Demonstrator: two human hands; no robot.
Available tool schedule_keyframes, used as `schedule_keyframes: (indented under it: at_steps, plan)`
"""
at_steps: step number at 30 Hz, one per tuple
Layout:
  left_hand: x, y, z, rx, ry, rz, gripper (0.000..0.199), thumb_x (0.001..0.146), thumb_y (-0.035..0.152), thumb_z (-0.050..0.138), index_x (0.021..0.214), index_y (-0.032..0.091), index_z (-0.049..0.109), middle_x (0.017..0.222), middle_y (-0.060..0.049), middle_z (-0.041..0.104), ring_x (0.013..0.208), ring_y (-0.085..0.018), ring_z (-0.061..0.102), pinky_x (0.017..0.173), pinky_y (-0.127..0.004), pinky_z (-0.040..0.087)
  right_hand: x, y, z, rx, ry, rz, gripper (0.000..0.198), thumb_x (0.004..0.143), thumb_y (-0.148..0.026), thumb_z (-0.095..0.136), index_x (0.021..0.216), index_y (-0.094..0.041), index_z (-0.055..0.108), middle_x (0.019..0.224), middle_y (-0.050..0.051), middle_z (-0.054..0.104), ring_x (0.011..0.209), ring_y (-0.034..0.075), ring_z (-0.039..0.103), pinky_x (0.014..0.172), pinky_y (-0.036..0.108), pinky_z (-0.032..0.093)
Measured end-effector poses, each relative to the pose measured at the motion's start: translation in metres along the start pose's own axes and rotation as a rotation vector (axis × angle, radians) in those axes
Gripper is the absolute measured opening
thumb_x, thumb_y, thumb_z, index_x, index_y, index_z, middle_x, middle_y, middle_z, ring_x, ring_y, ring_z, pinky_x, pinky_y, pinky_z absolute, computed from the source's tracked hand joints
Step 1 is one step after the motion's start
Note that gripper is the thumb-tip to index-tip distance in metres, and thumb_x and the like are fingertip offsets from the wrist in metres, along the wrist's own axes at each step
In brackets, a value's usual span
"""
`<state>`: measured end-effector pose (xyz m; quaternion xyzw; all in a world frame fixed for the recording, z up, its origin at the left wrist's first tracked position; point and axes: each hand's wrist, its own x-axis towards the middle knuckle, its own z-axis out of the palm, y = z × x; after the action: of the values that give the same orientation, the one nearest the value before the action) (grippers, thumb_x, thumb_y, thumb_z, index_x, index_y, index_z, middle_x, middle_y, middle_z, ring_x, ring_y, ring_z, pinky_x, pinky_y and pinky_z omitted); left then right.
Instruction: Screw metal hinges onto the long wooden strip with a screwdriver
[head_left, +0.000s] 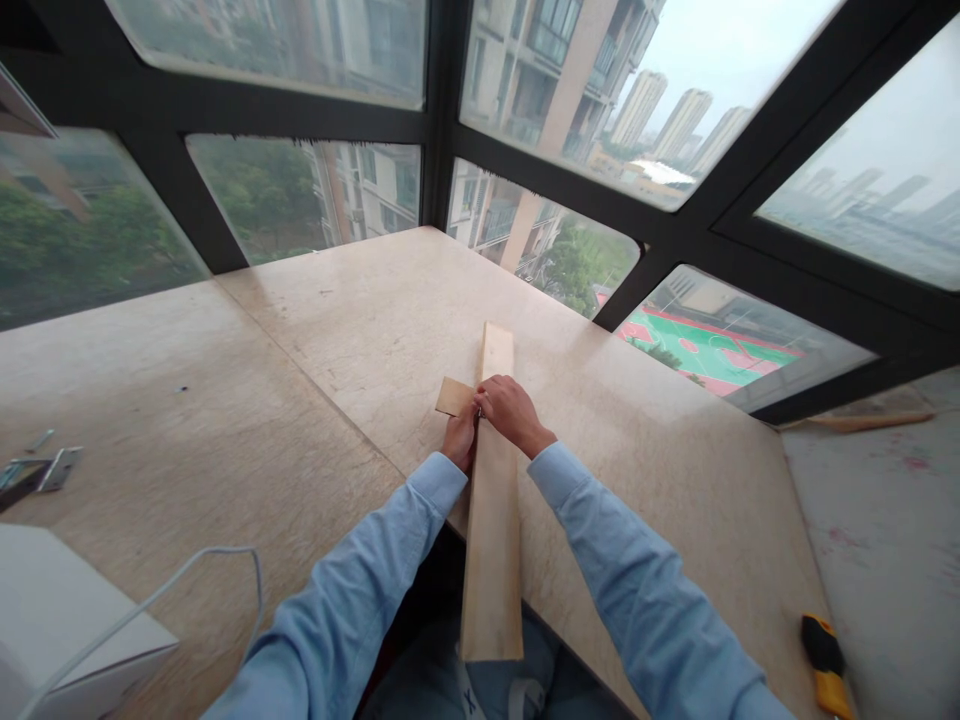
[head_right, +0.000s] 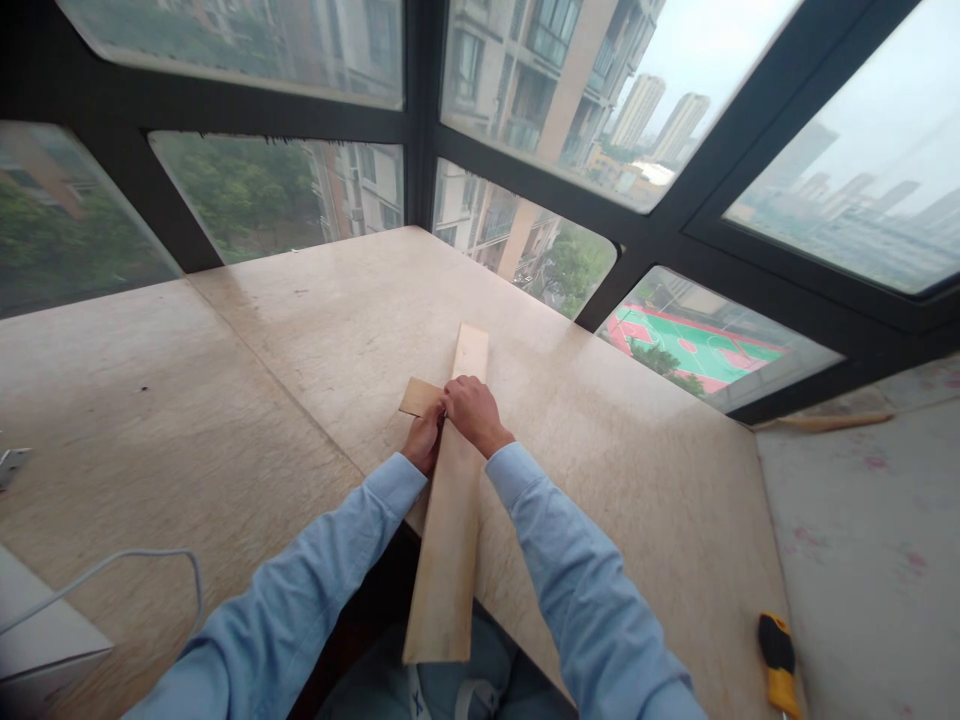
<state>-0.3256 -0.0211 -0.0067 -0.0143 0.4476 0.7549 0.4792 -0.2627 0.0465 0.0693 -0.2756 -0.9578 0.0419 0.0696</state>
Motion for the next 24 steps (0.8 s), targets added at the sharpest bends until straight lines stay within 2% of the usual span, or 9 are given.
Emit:
schedule_keyframes:
  at_steps: [5, 9, 13, 17, 21, 24]
  plan:
    - [-0.002, 0.002, 0.002, -0.002, -0.021, -0.003, 0.024, 0.067, 0.032, 0.072, 0.077, 0.01, 0.07, 0.073, -0.005, 0.07, 0.071, -0.017, 0.062, 0.067, -0.029, 0.048, -0.005, 0.006, -0.002, 0.066, 0.025, -0.01, 0.017, 0.094, -0.023, 0.054, 0.098, -0.018, 0.07, 0.1, 0.008, 0.067, 0.099, 0.02, 0.057, 0.088, 0.03, 0.042]
    - [0.0, -0.001, 0.0, 0.022, -0.039, 0.015, 0.03, 0.066, 0.034, 0.074, 0.082, 0.009, 0.071, 0.08, -0.007, 0.071, 0.078, -0.02, 0.064, 0.074, -0.032, 0.05, -0.006, 0.007, 0.0, 0.08, 0.059, -0.002, 0.017, 0.094, -0.025, 0.055, 0.096, -0.019, 0.071, 0.099, 0.008, 0.068, 0.098, 0.02, 0.057, 0.087, 0.029, 0.043]
    - [0.005, -0.005, -0.004, 0.038, -0.061, 0.066, 0.033, 0.067, 0.033, 0.075, 0.089, 0.01, 0.072, 0.091, -0.008, 0.072, 0.087, -0.021, 0.065, 0.081, -0.033, 0.049, -0.004, 0.005, 0.001, 0.008, 0.062, 0.009, 0.017, 0.094, -0.027, 0.055, 0.093, -0.018, 0.069, 0.096, 0.008, 0.067, 0.096, 0.021, 0.057, 0.083, 0.029, 0.043]
    - [0.009, -0.008, -0.007, 0.025, -0.094, 0.098, 0.034, 0.067, 0.033, 0.076, 0.093, 0.012, 0.073, 0.098, -0.008, 0.072, 0.092, -0.021, 0.065, 0.086, -0.033, 0.049, -0.002, 0.003, 0.002, -0.085, 0.042, -0.051, 0.017, 0.095, -0.022, 0.051, 0.091, -0.016, 0.066, 0.096, 0.01, 0.066, 0.094, 0.023, 0.055, 0.08, 0.032, 0.042]
    - [0.01, -0.009, -0.009, 0.071, -0.05, 0.079, 0.033, 0.068, 0.034, 0.077, 0.092, 0.012, 0.073, 0.096, -0.009, 0.072, 0.094, -0.023, 0.065, 0.086, -0.035, 0.049, -0.001, 0.003, 0.002, -0.075, 0.011, -0.103, 0.015, 0.094, -0.016, 0.05, 0.095, -0.015, 0.064, 0.1, 0.011, 0.065, 0.096, 0.023, 0.054, 0.082, 0.032, 0.042]
    - [0.008, -0.007, -0.007, 0.078, -0.04, 0.067, 0.032, 0.068, 0.035, 0.078, 0.09, 0.012, 0.072, 0.092, -0.009, 0.072, 0.094, -0.025, 0.065, 0.086, -0.036, 0.05, 0.0, 0.002, 0.0, -0.018, 0.006, -0.092, 0.016, 0.092, -0.014, 0.051, 0.103, -0.015, 0.062, 0.104, 0.009, 0.065, 0.099, 0.021, 0.054, 0.085, 0.03, 0.042]
